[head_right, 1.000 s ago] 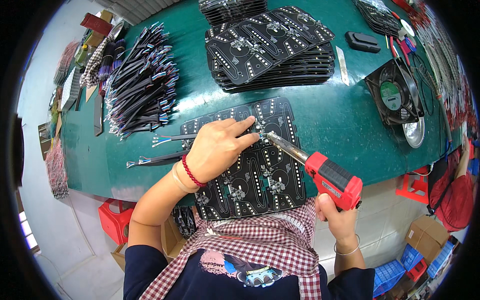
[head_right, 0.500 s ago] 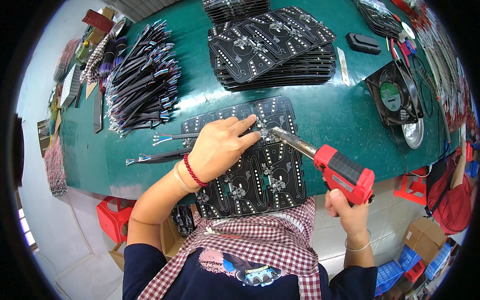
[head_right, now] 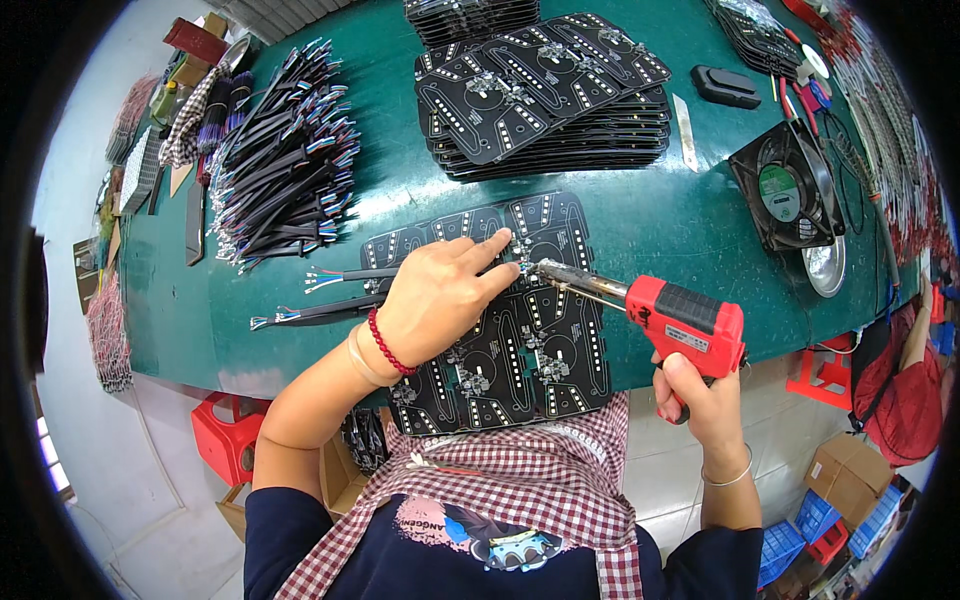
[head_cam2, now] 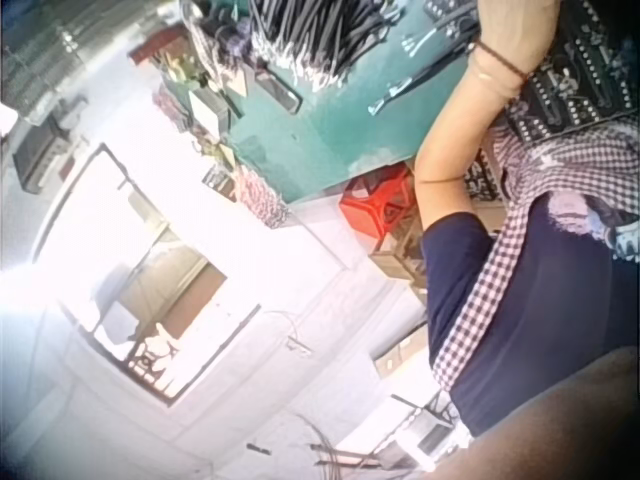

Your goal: The person solders wires onto circuit boards using a soldering iron and places the completed circuit boards into a cardboard box by hand.

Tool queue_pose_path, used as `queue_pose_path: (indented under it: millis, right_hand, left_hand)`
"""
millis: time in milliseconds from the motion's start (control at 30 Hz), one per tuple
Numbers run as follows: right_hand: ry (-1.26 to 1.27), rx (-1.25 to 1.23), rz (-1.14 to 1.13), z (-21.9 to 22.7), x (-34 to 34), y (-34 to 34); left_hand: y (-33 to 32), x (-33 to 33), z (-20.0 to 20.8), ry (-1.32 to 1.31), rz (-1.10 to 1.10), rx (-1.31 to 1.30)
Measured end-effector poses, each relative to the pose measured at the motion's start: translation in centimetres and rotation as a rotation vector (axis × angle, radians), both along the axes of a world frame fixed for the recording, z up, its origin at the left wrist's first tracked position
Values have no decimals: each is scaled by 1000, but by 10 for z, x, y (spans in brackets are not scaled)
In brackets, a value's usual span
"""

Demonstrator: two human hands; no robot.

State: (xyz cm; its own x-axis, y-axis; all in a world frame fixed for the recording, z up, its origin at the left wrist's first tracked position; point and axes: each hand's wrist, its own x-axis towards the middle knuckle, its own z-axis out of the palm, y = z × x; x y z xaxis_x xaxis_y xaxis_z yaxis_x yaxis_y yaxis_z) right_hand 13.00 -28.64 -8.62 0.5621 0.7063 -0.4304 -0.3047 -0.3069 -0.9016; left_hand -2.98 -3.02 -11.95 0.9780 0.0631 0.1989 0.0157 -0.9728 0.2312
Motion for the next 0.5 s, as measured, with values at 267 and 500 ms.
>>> queue_pose_path:
  millis: [267,500]
  right_hand:
    - [8,22,11,4,0,3]
    - [-41,-10,27,-1,-1,-1]
  left_hand:
    - [-2,0,0,10,3,40]
    - [-4,0,1,-7,7,37]
